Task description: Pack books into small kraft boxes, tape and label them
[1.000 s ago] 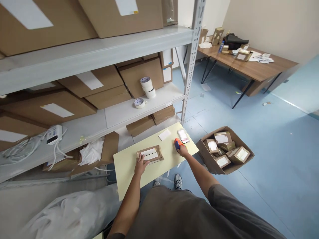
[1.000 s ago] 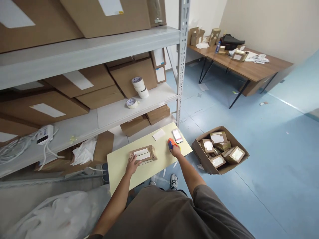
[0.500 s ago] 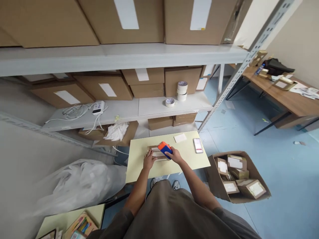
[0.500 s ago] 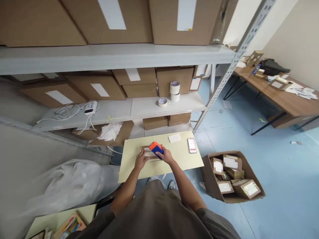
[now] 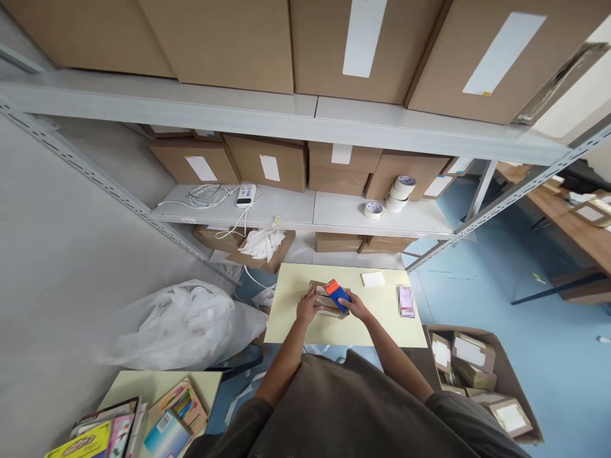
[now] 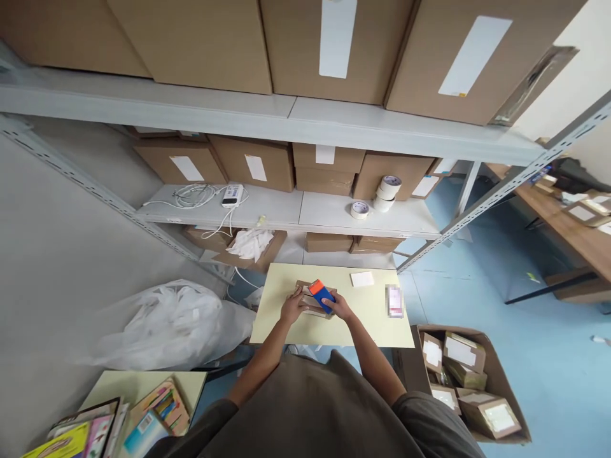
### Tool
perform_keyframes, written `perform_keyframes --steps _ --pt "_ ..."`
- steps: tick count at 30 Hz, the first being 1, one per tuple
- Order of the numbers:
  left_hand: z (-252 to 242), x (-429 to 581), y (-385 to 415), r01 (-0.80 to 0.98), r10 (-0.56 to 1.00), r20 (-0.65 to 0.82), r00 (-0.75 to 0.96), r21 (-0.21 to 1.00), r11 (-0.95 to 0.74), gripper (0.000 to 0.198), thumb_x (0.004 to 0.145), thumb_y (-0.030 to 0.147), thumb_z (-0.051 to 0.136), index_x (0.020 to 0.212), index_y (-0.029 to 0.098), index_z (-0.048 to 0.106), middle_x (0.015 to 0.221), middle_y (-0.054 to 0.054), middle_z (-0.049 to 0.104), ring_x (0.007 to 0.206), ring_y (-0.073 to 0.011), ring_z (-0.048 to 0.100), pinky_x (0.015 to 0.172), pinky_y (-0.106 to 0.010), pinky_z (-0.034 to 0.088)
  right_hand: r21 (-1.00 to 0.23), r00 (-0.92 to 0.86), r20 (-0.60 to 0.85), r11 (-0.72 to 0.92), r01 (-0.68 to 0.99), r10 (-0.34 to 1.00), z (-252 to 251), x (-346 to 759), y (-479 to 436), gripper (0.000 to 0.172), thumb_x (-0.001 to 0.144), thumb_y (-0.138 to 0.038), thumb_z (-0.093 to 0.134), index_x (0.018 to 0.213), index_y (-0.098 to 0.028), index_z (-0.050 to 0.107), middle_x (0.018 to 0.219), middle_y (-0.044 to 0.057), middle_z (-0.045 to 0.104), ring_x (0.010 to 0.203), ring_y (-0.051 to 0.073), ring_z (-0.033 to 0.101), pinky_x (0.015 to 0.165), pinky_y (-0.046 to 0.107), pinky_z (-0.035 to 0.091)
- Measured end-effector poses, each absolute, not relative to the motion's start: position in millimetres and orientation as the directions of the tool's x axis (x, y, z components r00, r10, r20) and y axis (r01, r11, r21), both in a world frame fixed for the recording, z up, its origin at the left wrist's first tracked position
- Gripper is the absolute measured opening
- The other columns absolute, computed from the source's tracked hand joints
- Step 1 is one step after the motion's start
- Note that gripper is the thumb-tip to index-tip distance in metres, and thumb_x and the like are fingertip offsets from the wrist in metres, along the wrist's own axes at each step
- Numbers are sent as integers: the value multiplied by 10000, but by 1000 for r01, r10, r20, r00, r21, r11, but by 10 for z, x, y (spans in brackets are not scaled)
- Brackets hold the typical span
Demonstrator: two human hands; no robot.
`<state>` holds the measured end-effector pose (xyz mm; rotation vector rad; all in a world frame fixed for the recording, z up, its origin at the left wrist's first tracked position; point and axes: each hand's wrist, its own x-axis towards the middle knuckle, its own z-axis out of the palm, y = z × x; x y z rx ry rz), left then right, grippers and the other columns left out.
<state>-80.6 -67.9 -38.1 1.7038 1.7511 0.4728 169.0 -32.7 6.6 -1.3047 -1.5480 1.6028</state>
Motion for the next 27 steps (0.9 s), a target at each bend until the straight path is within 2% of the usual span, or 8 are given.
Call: perform_keyframes --steps 4,7,9,11,13,15,20,27 --pt "-305 -804 -668 682 988 -152 -34 719 134 619 799 219 758 1413 245 677 1645 -106 479 1483 -352 450 1185 -499 391 -949 -364 -289 -215 230 886 112 1693 -333 545 730 -676 792 958 -187 712 888 32 697 862 237 637 807 376 527" --pt "-127 -865 -499 544 992 -83 -96 830 122 404 925 302 615 1294 207 750 1463 -134 658 1367 -316 573 1152 -460 433 -935 -318 -332 -264 238 888 105 1651 -376 539 704 -663 822 906 -178 706 806 17 672 791 217 617 764 360 509" --pt "12 -915 -337 389 994 -103 -31 915 107 410 992 426 515 1186 193 791 1242 -120 773 1166 -276 692 1052 -397 507 -929 -291 -349 -289 230 891 97 1630 -412 538 699 -649 837 917 -173 711 801 17 673 779 212 613 746 351 503" --pt "127 -945 -192 240 985 -149 88 963 124 500 983 552 508 1089 170 813 1100 -109 811 1035 -264 731 955 -362 547 -929 -277 -356 -305 211 893 102 1620 -442 538 697 -637 848 933 -171 716 804 17 678 770 205 610 726 340 498" --pt "197 -942 -103 131 965 -177 191 979 153 530 924 611 585 1035 151 825 1066 -116 819 1009 -272 741 921 -358 558 -928 -276 -363 -319 192 890 122 1621 -466 534 687 -631 859 918 -172 715 784 12 673 739 192 597 696 325 488" --pt "228 -919 -76 63 948 -193 254 981 183 500 850 590 690 1029 147 835 1076 -125 822 1021 -284 745 930 -369 561 -926 -278 -372 -334 174 886 150 1624 -488 527 670 -622 873 894 -173 713 762 8 667 709 180 583 672 314 478" --pt "253 -872 -105 19 921 -237 310 970 243 474 738 497 807 1050 142 846 1102 -142 820 1015 -299 757 949 -401 569 -927 -284 -374 -348 140 883 219 1633 -529 513 638 -569 912 890 -162 727 785 20 684 737 187 599 699 323 487" --pt "284 -773 -83 57 932 -224 285 974 217 460 771 548 759 963 139 845 988 -130 831 921 -279 764 861 -378 584 -933 -342 -358 -344 102 869 247 1719 -549 509 646 -567 915 889 -164 719 796 10 688 743 184 615 748 347 511"
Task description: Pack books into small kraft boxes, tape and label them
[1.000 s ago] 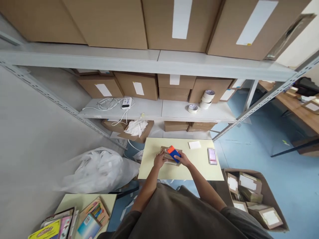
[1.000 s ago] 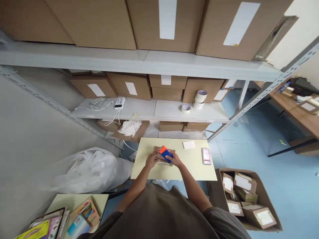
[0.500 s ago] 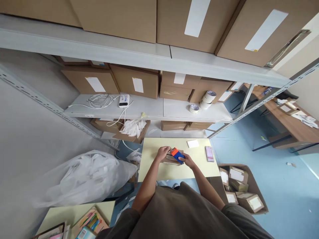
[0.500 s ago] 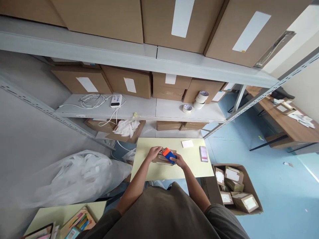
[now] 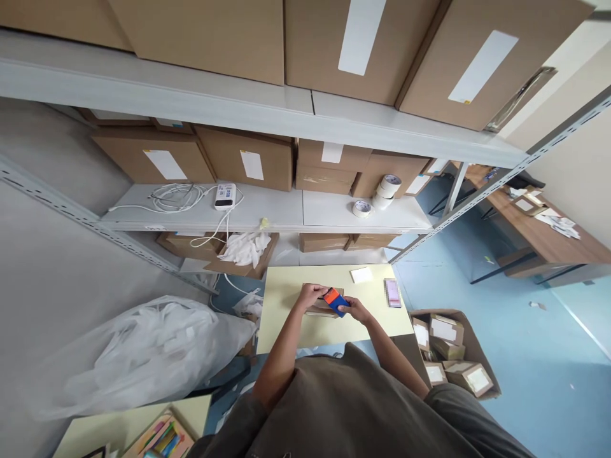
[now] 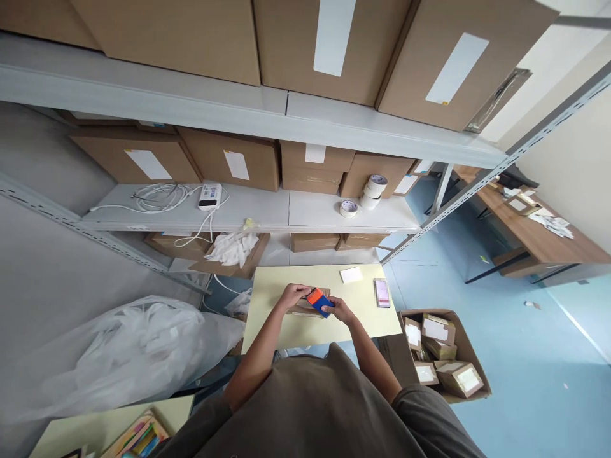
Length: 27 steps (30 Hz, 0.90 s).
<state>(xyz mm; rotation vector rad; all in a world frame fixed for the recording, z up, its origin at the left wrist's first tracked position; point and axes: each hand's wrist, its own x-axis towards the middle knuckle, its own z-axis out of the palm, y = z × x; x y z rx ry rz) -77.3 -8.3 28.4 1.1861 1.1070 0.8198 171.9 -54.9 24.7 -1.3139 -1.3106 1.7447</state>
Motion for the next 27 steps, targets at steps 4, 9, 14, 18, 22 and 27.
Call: perform_keyframes --steps 4,9,14,18,22,27 --pt "303 -720 -125 102 948 -196 252 979 176 424 819 535 714 936 147 839 944 -109 829 872 -246 752 803 -333 573 -939 -358 -340 -334 81 869 199 1754 -564 523 657 -578 910 916 -164 725 800 6 686 740 178 612 729 331 505" --pt "309 -690 -156 16 943 -225 246 973 228 460 829 576 709 932 144 832 930 -103 823 849 -236 742 801 -336 571 -936 -375 -348 -344 80 859 124 1803 -530 532 635 -572 932 910 -164 732 810 8 703 767 189 630 762 347 516" --pt "253 -699 -140 -23 917 -280 285 954 299 449 695 523 858 926 139 834 915 -99 822 858 -240 739 840 -346 561 -932 -416 -350 -355 68 839 89 1857 -507 520 640 -552 944 912 -159 739 801 4 704 759 183 623 761 342 502" --pt "203 -635 -151 -20 925 -295 238 951 308 394 698 503 853 883 155 825 874 -77 813 855 -230 741 832 -334 563 -933 -427 -350 -351 79 833 104 1891 -518 502 656 -541 942 925 -165 746 814 6 708 774 189 626 786 354 504" --pt "225 -551 -152 -40 914 -334 230 935 352 348 735 468 835 880 152 818 888 -84 815 855 -217 735 831 -324 565 -929 -436 -359 -363 78 825 113 1931 -523 501 642 -534 950 913 -167 745 817 7 709 786 193 630 819 372 507" --pt "324 -543 -108 -62 879 -405 253 899 433 420 888 535 662 906 149 828 917 -104 816 850 -213 734 788 -309 562 -925 -431 -371 -369 92 822 118 1974 -517 522 627 -546 950 913 -167 733 814 8 711 793 198 636 835 381 506"
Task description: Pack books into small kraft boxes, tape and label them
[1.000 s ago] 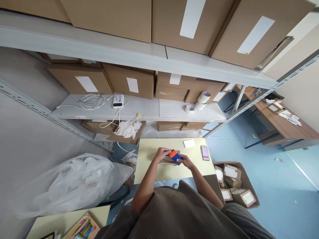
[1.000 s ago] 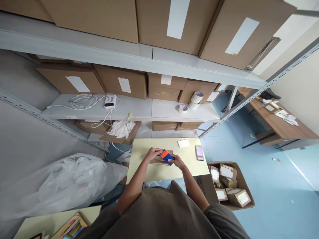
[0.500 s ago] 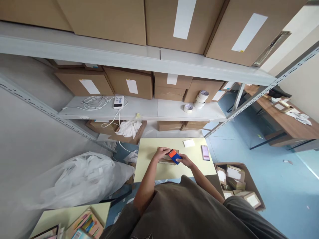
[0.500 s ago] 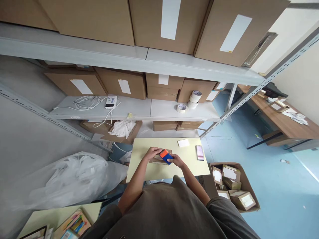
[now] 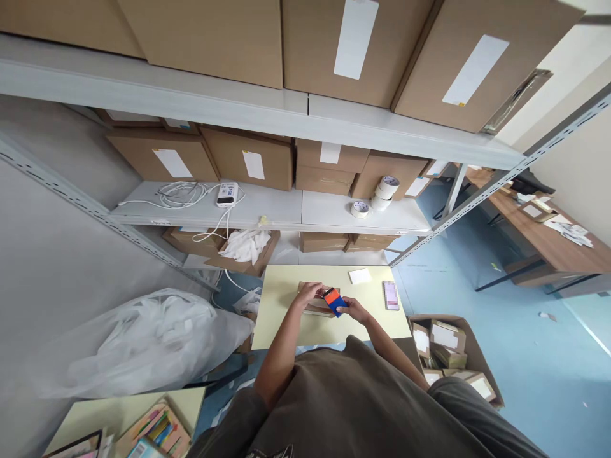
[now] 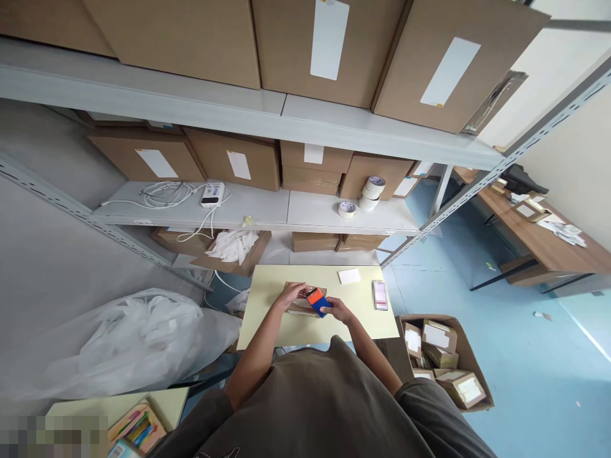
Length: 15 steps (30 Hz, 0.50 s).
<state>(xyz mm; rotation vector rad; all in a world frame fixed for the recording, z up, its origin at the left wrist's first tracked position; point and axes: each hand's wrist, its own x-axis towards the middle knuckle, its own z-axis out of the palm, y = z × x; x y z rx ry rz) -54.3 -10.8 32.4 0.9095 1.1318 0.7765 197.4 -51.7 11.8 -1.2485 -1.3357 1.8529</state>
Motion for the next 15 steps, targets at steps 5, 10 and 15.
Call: perform_keyframes --steps 5,10,15 --pt "357 -541 -115 -33 887 -392 246 911 412 485 836 620 713 889 151 825 861 -95 804 844 -218 728 791 -304 557 -927 -439 -366 -361 99 821 167 1962 -517 488 659 -532 935 907 -169 724 813 2 703 775 180 620 814 356 493" --pt "295 -554 -148 -53 932 -318 177 942 331 410 737 552 806 842 156 812 790 -76 783 751 -201 702 738 -300 550 -932 -414 -359 -347 107 836 188 1908 -526 488 649 -538 934 897 -178 717 803 -8 680 765 175 593 783 338 477" --pt "265 -568 -121 -62 947 -290 142 952 301 481 794 622 716 810 150 807 764 -84 770 701 -190 691 696 -297 549 -939 -396 -345 -316 136 851 179 1878 -515 520 654 -591 911 903 -181 710 818 12 682 787 198 592 789 358 482"
